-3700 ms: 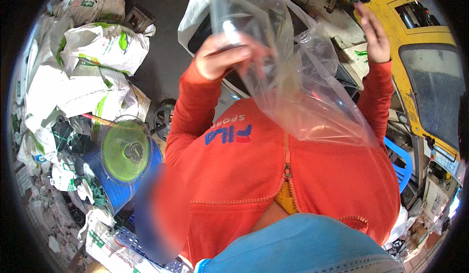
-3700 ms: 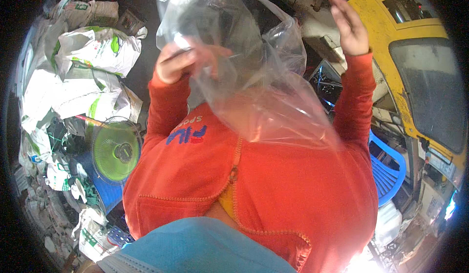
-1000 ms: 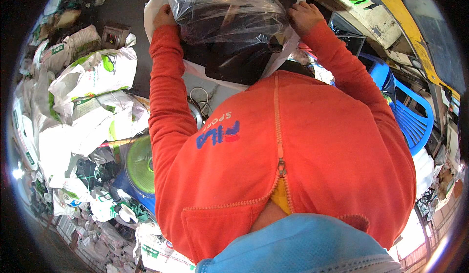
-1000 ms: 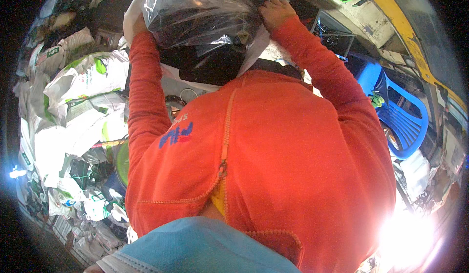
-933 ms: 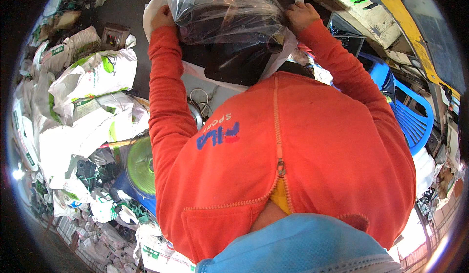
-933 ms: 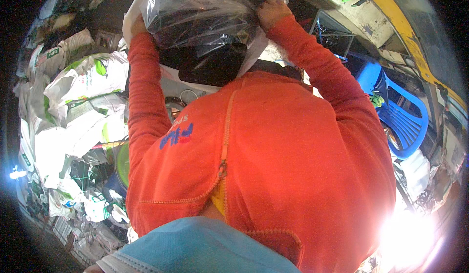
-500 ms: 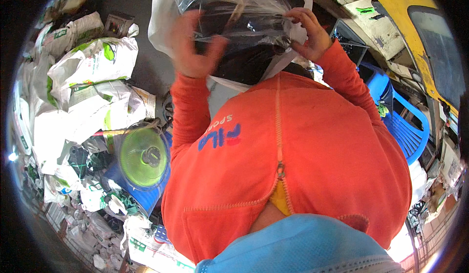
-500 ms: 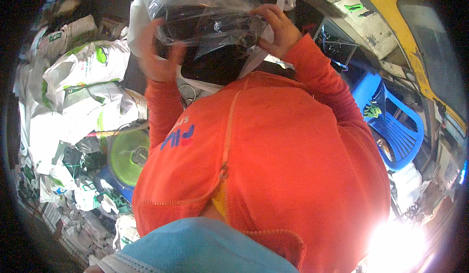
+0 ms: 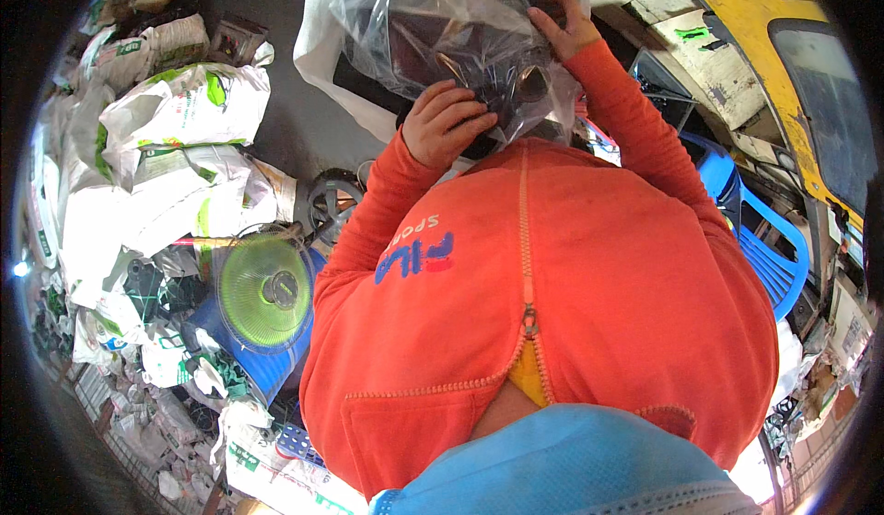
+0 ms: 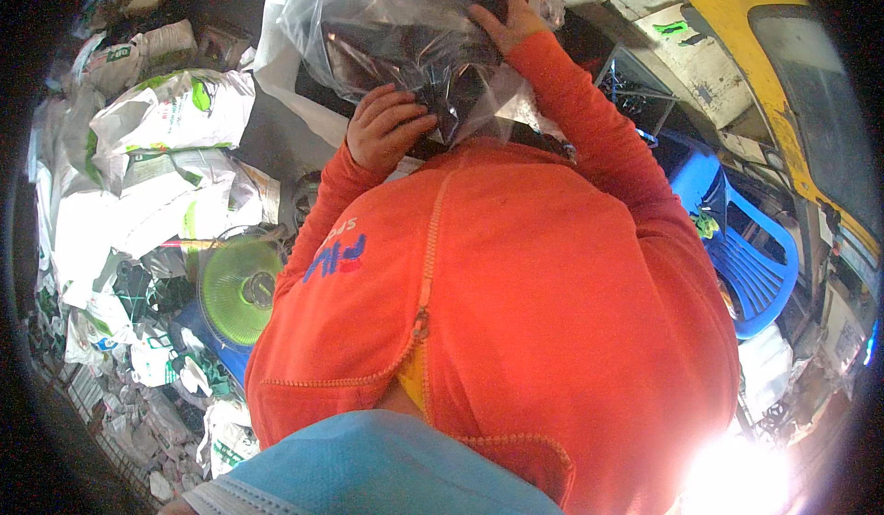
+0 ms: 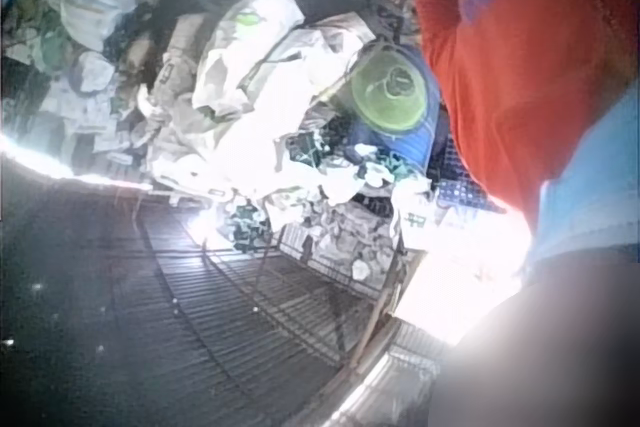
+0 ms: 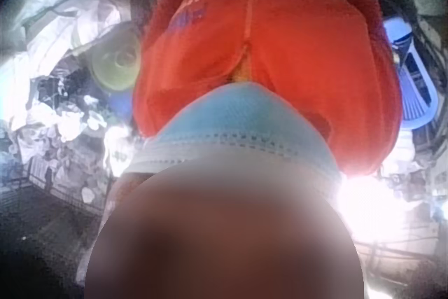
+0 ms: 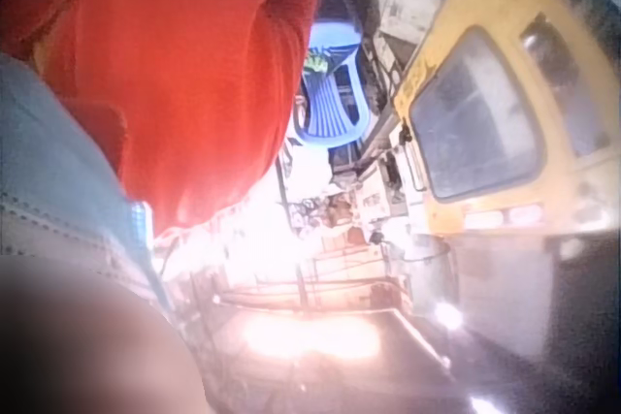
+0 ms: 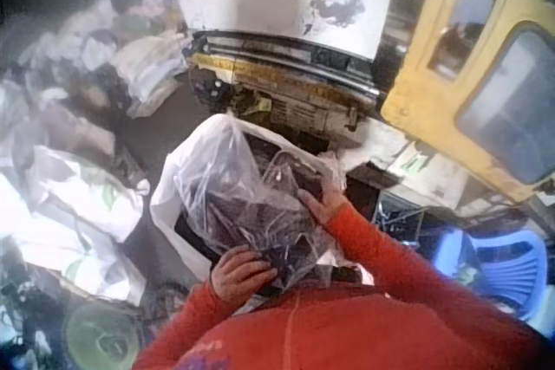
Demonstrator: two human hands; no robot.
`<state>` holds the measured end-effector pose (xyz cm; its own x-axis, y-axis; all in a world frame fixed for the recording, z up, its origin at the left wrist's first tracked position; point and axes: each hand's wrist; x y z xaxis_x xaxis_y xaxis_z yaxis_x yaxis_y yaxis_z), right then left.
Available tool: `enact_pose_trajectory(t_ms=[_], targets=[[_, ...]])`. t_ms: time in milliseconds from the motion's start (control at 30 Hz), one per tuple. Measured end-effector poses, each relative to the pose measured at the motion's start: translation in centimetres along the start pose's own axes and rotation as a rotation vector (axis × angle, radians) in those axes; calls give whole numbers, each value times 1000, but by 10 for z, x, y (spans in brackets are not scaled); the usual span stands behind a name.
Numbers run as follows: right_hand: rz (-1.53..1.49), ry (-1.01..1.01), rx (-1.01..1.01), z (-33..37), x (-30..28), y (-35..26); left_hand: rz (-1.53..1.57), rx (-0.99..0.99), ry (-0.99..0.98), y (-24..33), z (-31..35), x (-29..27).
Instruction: The person places a dark object into a clear plastic bag, then puts the bag into a larger white sack. They secure the sack with a blue strap, repeating the process with another bag and sack.
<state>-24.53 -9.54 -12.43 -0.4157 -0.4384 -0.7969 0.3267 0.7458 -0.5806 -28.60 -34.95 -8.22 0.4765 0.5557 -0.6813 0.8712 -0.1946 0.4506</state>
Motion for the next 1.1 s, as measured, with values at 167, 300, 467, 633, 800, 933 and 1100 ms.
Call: enact_pose_trajectory(t_ms=[167, 300, 467, 633, 800, 933, 1100], targets=[[-12, -176, -51, -15, 5, 14, -4, 13, -25, 0, 8, 2], [264, 27, 0, -18, 19, 25, -17, -15, -64, -1, 12, 5], [184, 142, 25, -17, 21, 23, -26, 21, -67, -2, 14, 8], [-62, -408, -31, -4, -2, 11, -18, 7, -44, -4, 13, 12], [306, -20, -128, 10, -6, 12, -28, 0, -40, -5, 15, 14], [456, 23, -182, 14, 8, 15, -37, 13, -64, -6, 15, 10], [338, 191, -364, 13, 4, 19, -43, 116, -98, -7, 13, 4]])
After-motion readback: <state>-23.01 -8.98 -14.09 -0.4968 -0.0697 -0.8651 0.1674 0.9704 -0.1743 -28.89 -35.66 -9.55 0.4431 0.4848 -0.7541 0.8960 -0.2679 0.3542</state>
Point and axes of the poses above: each hand's wrist, its own z-axis away from the middle knuckle, its own x-axis out of the palm, y = z × x, and after that the axes turned 14 degrees about z, right-handed
